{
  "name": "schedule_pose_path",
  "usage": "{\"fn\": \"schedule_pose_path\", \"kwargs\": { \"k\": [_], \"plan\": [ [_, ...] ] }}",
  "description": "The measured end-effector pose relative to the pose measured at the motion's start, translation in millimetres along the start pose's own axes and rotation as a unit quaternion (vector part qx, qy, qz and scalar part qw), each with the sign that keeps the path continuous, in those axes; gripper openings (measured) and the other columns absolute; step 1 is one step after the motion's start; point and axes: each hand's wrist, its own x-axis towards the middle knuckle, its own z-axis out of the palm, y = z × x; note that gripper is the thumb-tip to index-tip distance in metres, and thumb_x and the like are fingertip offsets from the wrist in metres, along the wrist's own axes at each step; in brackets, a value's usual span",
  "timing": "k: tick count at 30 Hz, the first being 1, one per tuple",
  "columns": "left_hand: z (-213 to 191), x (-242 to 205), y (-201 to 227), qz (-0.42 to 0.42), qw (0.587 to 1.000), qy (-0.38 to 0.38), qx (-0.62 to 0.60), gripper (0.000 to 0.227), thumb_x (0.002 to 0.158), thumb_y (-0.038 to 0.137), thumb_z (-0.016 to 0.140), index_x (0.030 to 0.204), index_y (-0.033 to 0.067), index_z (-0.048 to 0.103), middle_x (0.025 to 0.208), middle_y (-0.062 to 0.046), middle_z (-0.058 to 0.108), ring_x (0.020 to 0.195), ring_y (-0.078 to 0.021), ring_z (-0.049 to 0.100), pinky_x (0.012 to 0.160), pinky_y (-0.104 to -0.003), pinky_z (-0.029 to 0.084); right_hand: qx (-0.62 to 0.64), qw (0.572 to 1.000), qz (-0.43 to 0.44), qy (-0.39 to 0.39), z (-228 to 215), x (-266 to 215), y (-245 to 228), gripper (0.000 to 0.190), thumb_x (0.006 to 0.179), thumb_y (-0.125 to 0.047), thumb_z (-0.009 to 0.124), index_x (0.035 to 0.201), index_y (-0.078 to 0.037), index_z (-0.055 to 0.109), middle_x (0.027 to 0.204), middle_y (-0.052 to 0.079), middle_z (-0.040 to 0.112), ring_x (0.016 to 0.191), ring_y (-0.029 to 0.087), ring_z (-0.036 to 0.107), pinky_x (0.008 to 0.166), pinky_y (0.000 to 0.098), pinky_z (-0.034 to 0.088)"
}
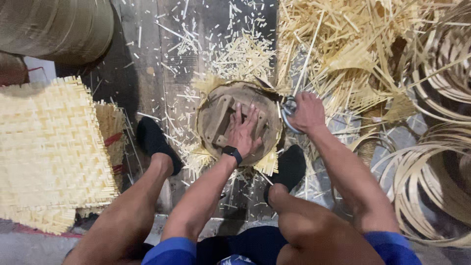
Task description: The person sits on the floor and repeatedly places a woven bamboo mat into a circular wooden mold. They use shears to trim the excess bamboo strips around the edge of the mold, then remove the trimmed mat and repeat the process with a new piece.
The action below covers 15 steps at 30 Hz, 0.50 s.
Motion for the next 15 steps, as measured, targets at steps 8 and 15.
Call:
{"fn": "schedule_pose_path", "kwargs": {
  "k": [8,15],
  "plan": [
    [-17,-1,-26,0.093,0.990,-0.095,0.035,0.104,0.068,0.023,0.088,0.158,0.0223,0.036,0.168,0.004,0.024,0.157,-0.0330,0.004,0.125,-0.063,0.014,-0.067,0.996,-0.004,-0.058,-5,-20,21,0.056,0.092,-0.062,0.059,0.099,-0.007,0.071,0.086,0.014,0.066,0.076,0.028,0.065,0.067,0.0437,0.057],
    [-18,-2,-39,0.105,0.983,-0.113,0.102,0.088,0.079,0.038,0.079,0.156,0.0278,0.038,0.170,0.000,0.025,0.159,-0.0334,0.007,0.122,-0.061,0.016,-0.033,0.999,-0.025,-0.030,-1,6,10,0.049,0.088,-0.056,0.056,0.091,-0.013,0.080,0.083,0.009,0.072,0.077,0.029,0.072,0.070,0.0420,0.057]
  ]
}}
